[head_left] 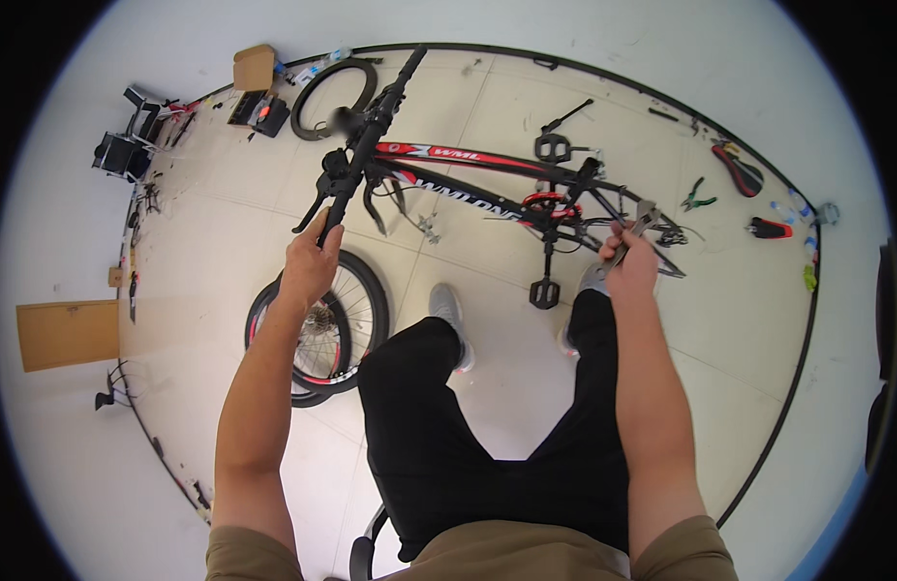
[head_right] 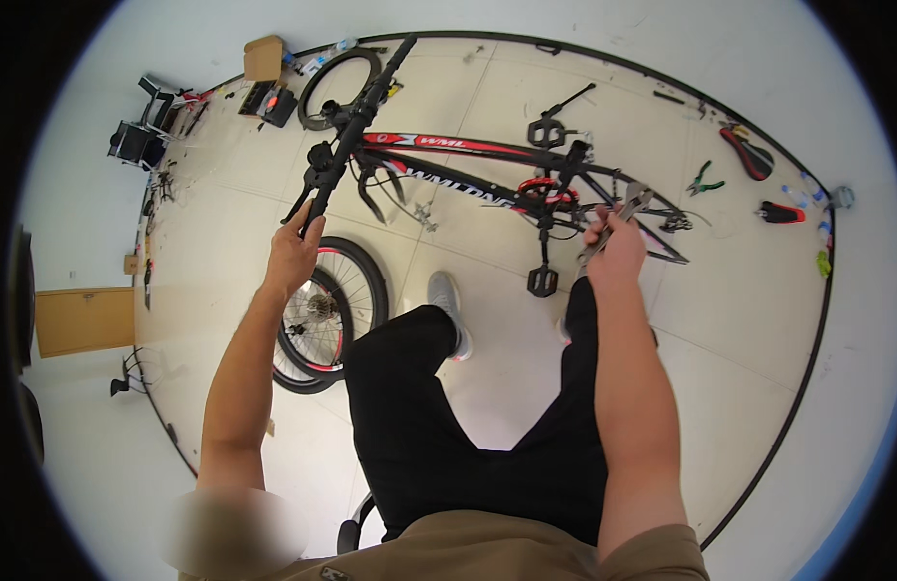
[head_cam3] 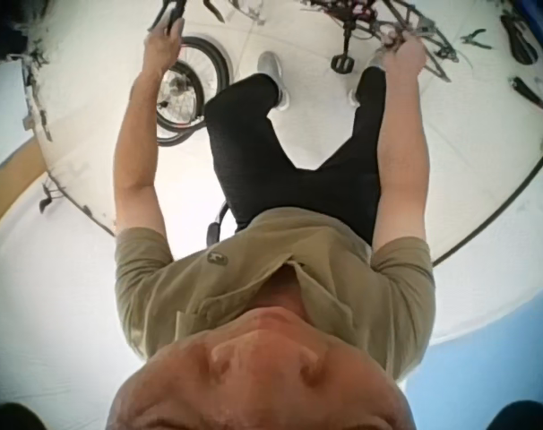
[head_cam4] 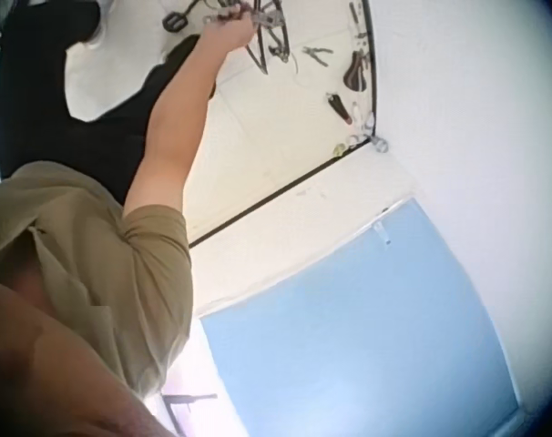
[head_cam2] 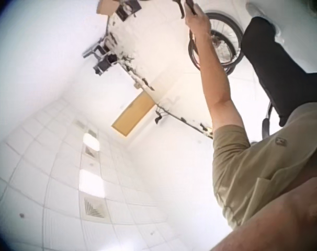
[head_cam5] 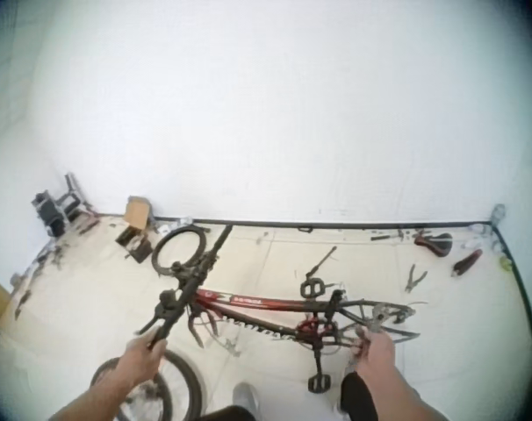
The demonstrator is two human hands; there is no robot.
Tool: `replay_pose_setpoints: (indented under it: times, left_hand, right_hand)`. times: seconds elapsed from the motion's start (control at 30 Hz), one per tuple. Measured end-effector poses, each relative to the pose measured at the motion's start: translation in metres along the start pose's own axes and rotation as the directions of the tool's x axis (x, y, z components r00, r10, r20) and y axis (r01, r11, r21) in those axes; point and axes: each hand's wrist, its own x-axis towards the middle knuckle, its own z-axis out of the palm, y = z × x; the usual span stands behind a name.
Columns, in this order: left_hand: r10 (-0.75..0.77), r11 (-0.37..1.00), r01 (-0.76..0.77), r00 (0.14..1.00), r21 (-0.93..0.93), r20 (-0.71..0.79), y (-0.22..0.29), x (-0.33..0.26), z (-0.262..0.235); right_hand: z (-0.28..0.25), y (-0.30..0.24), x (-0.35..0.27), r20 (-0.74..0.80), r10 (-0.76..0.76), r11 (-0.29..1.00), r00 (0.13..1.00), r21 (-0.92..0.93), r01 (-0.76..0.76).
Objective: The person assembles a bicycle by attaching the handlebar to the frame and tightening it with a wrench. They then pick up a wheel and position it near the frame.
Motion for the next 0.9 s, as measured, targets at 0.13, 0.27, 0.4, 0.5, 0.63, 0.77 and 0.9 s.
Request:
replay_pose_setpoints:
  times: [0.13,0.27,0.4,0.5,0.63,0.77,0.9]
  left_hand:
    - [0.029,0.998,-0.029,1.000,0.048,-0.007,-0.004,-0.002,0.002]
    - [0.022,0.999,-0.021,1.000,0.032,-0.014,0.001,-0.006,0.001]
    - [0.043,0.997,-0.042,0.999,0.072,-0.024,0.001,-0.001,0.007]
    - [0.059,0.997,-0.056,0.997,0.059,-0.049,-0.013,0.003,0.013]
    - [0.023,0.999,-0.023,1.000,0.049,0.014,0.000,-0.004,0.011]
    - [0.026,0.999,-0.026,1.000,0.037,-0.009,-0.004,-0.004,0.011]
    - [0.034,0.998,-0.033,0.999,0.057,-0.009,-0.007,-0.004,0.011]
  right_hand:
    - [-0.003,-0.014,-0.052,0.012,0.019,1.000,1.000,0.017,-0.019]
    - [-0.024,-0.017,-0.077,0.058,0.057,0.995,0.997,0.075,-0.061]
    - [-0.036,-0.023,-0.091,0.138,0.050,0.984,0.989,0.165,-0.073]
    - [-0.037,-0.023,-0.102,0.200,0.039,0.984,0.979,0.161,-0.072]
    - [-0.049,-0.034,-0.120,0.220,0.018,0.995,0.975,0.089,-0.038]
    - [-0.046,-0.045,-0.137,0.143,-0.012,1.000,0.990,0.021,0.009]
    - [-0.045,-0.052,-0.154,0.096,-0.005,1.000,0.995,0.009,0.004]
